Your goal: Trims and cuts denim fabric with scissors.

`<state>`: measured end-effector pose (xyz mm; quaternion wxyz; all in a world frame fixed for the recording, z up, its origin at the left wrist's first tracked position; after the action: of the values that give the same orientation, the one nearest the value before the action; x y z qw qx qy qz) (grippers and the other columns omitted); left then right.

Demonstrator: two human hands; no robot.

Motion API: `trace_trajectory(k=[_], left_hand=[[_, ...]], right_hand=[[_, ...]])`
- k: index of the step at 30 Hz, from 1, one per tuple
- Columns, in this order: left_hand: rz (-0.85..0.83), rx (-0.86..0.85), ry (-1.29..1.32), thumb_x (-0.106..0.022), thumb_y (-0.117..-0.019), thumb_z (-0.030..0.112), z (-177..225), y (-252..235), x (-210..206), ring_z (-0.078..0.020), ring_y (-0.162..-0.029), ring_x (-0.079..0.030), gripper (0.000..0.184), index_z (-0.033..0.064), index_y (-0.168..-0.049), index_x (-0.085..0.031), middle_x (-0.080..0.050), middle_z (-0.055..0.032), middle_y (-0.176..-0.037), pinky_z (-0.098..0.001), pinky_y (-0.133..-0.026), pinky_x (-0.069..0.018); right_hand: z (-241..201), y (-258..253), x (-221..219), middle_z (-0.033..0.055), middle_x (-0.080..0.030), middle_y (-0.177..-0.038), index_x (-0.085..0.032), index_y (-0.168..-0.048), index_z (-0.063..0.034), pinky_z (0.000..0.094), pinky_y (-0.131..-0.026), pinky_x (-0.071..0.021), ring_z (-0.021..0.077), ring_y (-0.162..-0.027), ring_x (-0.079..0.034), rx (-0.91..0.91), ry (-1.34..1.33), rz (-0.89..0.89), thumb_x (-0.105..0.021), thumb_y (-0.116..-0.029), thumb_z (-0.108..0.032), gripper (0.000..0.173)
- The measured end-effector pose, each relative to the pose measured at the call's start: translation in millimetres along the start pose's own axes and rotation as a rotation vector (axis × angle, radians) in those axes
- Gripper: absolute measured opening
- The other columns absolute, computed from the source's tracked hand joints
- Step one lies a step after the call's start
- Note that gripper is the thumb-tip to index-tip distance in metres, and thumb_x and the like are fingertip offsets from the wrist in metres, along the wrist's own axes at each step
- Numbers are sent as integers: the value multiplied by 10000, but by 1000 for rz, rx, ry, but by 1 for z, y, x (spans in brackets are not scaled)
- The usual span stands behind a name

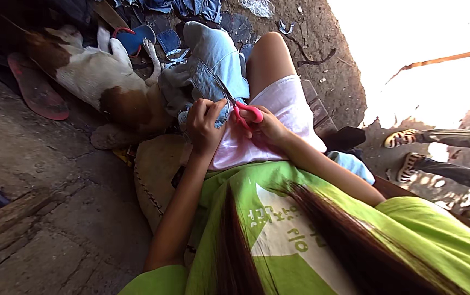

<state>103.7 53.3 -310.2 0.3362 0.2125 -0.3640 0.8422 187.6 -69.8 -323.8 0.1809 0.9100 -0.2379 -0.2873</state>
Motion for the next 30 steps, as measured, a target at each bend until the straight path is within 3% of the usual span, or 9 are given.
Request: trace_trajectory(k=[5,10,17,24,30], left_hand=[[1,-1,9,-729,-873,75,-1,0,0,-239,-825,-623,120,25,-965,-787,-642,-144,-826,-292,-774,-483],[3,1,7,-721,-875,78,-1,0,1,-239,-820,-624,125,23,-967,-787,-645,-146,-829,-290,-774,-487],[9,-6,18,-724,-877,74,-1,0,1,-240,-818,-623,124,17,-969,-784,-640,-151,-825,-289,-776,-486],[14,14,25,-725,-874,83,-2,2,3,-232,-825,-622,131,22,-974,-784,-643,-143,-829,-283,-778,-484],[23,6,41,-736,-866,67,-2,1,1,-234,-814,-621,127,12,-970,-783,-643,-142,-821,-282,-776,-486]], right_hand=[[-4,-8,-1,-99,-548,-563,-609,-840,-163,126,-421,-363,-44,-445,-464,-37,22,14,-449,-1028,-322,293],[-1,0,-3,-113,-550,-584,-607,-851,-161,126,-440,-388,-45,-463,-472,25,24,26,-518,-1021,-325,253],[-7,-7,-8,-117,-544,-564,-596,-843,-175,120,-429,-361,-55,-454,-461,-41,38,50,-408,-1041,-298,299],[1,0,1,-118,-551,-598,-636,-886,-136,123,-442,-390,-50,-467,-469,31,10,-2,-571,-1006,-321,230],[-9,-10,-8,-102,-559,-557,-601,-808,-173,125,-427,-373,-46,-446,-472,-64,43,44,-399,-1042,-263,322]])
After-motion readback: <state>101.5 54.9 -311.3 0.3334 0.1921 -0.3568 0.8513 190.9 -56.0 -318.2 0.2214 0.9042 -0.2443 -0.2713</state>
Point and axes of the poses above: each hand's wrist, its own y-axis away from the middle knuckle, its own x-axis out of the back of the hand, z = x × y, the point moved 5 cm from there along -y, towards the middle knuckle
